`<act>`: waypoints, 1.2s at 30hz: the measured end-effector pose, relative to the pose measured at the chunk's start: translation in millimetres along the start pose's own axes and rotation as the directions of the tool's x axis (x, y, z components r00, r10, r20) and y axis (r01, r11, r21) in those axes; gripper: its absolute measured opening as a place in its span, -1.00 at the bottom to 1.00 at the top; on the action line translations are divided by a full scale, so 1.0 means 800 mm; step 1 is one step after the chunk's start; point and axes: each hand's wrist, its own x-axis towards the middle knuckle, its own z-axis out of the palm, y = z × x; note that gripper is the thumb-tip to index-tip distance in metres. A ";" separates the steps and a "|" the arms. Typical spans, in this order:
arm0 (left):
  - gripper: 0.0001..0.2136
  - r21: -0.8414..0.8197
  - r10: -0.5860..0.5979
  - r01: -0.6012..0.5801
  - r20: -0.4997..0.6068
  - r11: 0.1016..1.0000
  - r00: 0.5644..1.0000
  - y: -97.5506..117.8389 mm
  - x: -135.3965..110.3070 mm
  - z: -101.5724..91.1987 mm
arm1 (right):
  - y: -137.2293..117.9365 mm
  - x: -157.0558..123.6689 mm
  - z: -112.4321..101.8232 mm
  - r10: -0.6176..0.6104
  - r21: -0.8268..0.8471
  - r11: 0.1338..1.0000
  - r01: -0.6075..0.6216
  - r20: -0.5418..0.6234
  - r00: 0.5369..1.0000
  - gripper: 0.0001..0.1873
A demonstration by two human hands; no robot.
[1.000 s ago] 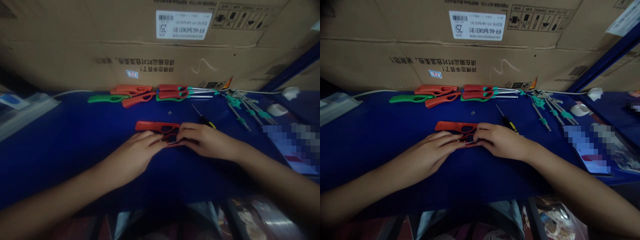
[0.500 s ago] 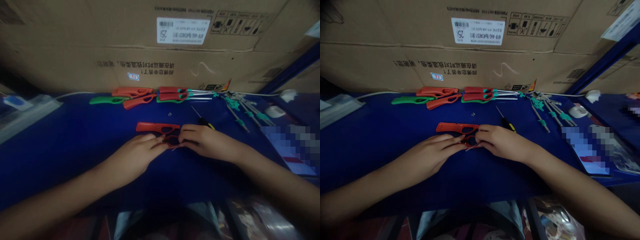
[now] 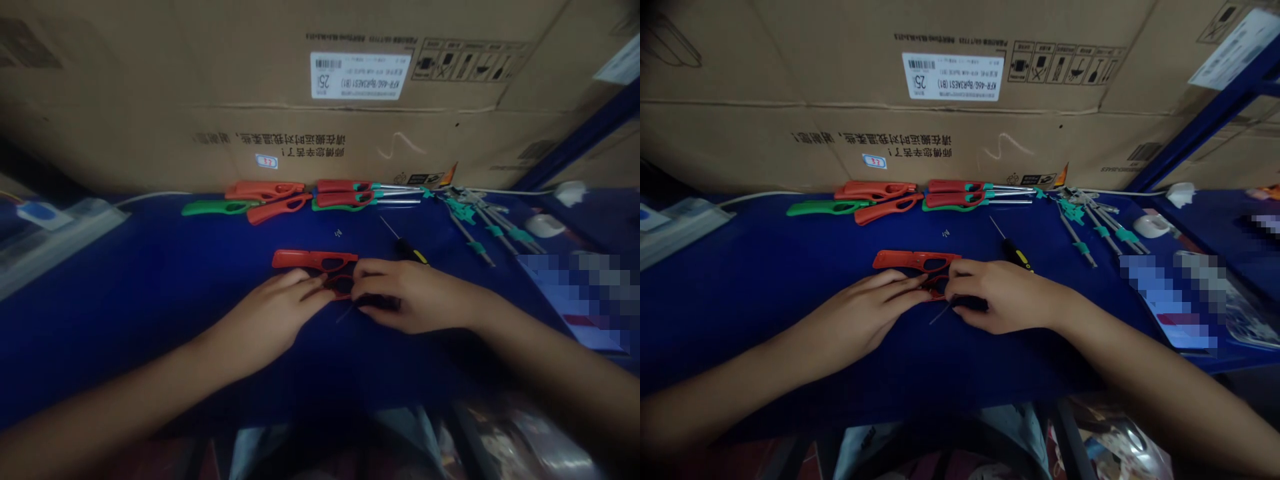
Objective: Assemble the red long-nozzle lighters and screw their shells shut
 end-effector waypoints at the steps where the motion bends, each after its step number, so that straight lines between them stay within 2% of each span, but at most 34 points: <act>1: -0.51 -0.011 0.003 -0.004 -0.014 1.000 1.000 0.000 0.000 -0.001 | 0.000 0.000 0.000 -0.010 -0.008 1.000 0.009 -0.011 1.000 -0.80; 3: -0.52 -0.031 0.015 -0.017 -0.039 0.999 0.999 -0.002 0.000 -0.002 | 0.000 0.000 0.001 -0.015 -0.035 0.999 0.012 -0.090 0.996 -0.81; 5: -0.53 -0.034 0.024 -0.025 -0.044 0.999 0.999 -0.003 -0.001 -0.002 | 0.003 0.001 -0.001 0.019 -0.098 0.994 -0.042 -0.224 0.974 -0.82; 7: -0.55 -0.029 0.023 -0.024 -0.034 0.999 0.999 -0.005 -0.001 -0.002 | 0.012 0.001 -0.008 0.088 -0.187 0.968 -0.170 -0.384 0.919 -0.82; 9: -0.56 -0.030 0.022 -0.023 -0.025 0.999 0.999 -0.006 -0.001 -0.001 | 0.026 -0.001 -0.020 0.180 -0.248 0.904 -0.347 -0.516 0.837 -0.82; 11: -0.57 -0.036 0.021 -0.021 -0.027 0.999 0.999 -0.007 0.000 0.000 | 0.045 -0.007 -0.037 0.325 -0.260 0.805 -0.533 -0.558 0.764 -0.79; 12: -0.57 -0.039 0.022 -0.023 -0.029 0.999 0.999 -0.007 0.000 0.000 | 0.055 -0.012 -0.046 0.424 -0.254 0.726 -0.640 -0.567 0.706 -0.77; 14: -0.57 -0.040 0.024 -0.026 -0.039 0.999 0.999 -0.008 0.000 0.000 | 0.077 -0.023 -0.061 0.635 -0.242 0.493 -0.835 -0.556 0.536 -0.70; 15: -0.58 -0.040 0.026 -0.028 -0.046 0.999 0.999 -0.008 0.000 0.000 | 0.087 -0.030 -0.068 0.679 -0.230 0.431 -0.872 -0.554 0.482 -0.67; 16: -0.59 -0.040 0.030 -0.032 -0.053 0.999 0.998 -0.008 0.000 0.000 | 0.097 -0.036 -0.073 0.721 -0.210 0.353 -0.912 -0.559 0.408 -0.64; 17: -0.60 -0.038 0.033 -0.035 -0.061 0.999 0.998 -0.008 0.000 0.000 | 0.105 -0.042 -0.077 0.804 -0.197 0.237 -0.951 -0.510 0.306 -0.59; 18: -0.60 -0.036 0.035 -0.038 -0.066 0.999 0.997 -0.008 -0.001 -0.001 | 0.113 -0.047 -0.080 0.830 -0.182 0.182 -0.966 -0.498 0.250 -0.55; 20: -0.60 -0.028 0.046 -0.049 -0.069 0.998 0.997 -0.008 -0.001 -0.001 | 0.125 -0.057 -0.085 0.860 -0.162 0.110 -0.981 -0.479 0.175 -0.50; 23: -0.60 -0.016 0.060 -0.061 -0.071 0.998 0.996 -0.008 -0.002 -0.002 | 0.137 -0.067 -0.090 0.876 -0.137 0.073 -0.988 -0.465 0.129 -0.54; 33: -0.59 -0.060 0.040 -0.044 -0.070 0.997 0.997 -0.010 -0.001 -0.005 | 0.162 -0.076 -0.089 0.877 -0.028 0.021 -0.999 -0.480 0.032 -0.72; 35: -0.58 -0.057 0.042 -0.046 -0.059 0.997 0.997 -0.010 -0.002 -0.006 | 0.162 -0.081 -0.090 0.860 -0.006 0.051 -0.999 -0.508 0.047 -0.77; 36: -0.59 -0.058 0.041 -0.045 -0.058 0.997 0.997 -0.010 -0.002 -0.007 | 0.161 -0.084 -0.091 0.843 -0.001 0.104 -0.995 -0.531 0.089 -0.81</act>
